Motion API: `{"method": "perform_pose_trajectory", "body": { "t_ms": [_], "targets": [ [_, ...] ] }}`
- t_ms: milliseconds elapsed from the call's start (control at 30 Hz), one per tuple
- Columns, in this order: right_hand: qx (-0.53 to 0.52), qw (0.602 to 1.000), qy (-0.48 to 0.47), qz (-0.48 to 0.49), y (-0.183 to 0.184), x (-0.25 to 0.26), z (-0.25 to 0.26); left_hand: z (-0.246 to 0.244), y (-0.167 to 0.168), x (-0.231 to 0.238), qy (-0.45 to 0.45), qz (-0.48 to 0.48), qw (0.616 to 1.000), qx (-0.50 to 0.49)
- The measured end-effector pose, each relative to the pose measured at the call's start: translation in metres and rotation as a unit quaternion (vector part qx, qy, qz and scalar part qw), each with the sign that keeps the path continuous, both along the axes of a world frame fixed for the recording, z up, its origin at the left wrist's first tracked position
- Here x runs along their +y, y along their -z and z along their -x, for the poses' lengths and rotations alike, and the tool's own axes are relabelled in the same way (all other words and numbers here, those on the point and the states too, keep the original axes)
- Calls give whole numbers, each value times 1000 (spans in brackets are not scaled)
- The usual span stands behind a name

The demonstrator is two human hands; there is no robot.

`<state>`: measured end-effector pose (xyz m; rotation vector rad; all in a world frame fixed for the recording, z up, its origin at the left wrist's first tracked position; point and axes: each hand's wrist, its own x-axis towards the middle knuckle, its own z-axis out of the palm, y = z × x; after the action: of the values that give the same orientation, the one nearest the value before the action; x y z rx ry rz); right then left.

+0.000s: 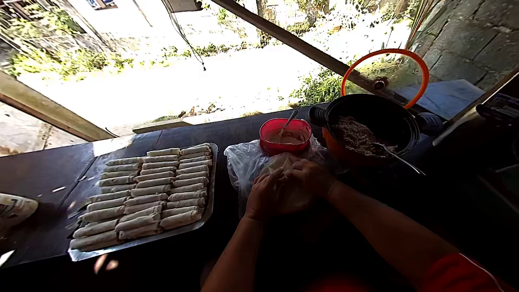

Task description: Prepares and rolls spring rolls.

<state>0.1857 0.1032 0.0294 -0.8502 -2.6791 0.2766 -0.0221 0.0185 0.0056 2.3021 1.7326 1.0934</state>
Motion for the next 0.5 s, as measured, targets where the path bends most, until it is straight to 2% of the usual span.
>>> {"method": "perform_pose_trajectory", "body": {
  "t_ms": [100, 233, 400, 500],
  "targets": [
    [-59, 998, 2, 7, -12, -3, 5, 2, 0, 0, -19, 26, 999, -38],
    [-62, 997, -45, 15, -15, 0, 13, 0, -4, 1, -34, 61, 996, -52],
    [-79, 994, -59, 49, -18, 8, 21, 7, -5, 4, -63, 84, 976, -192],
    [-89, 991, -70, 73, -24, 12, 20, 8, -11, 7, -108, 106, 964, -218]
  ]
}}
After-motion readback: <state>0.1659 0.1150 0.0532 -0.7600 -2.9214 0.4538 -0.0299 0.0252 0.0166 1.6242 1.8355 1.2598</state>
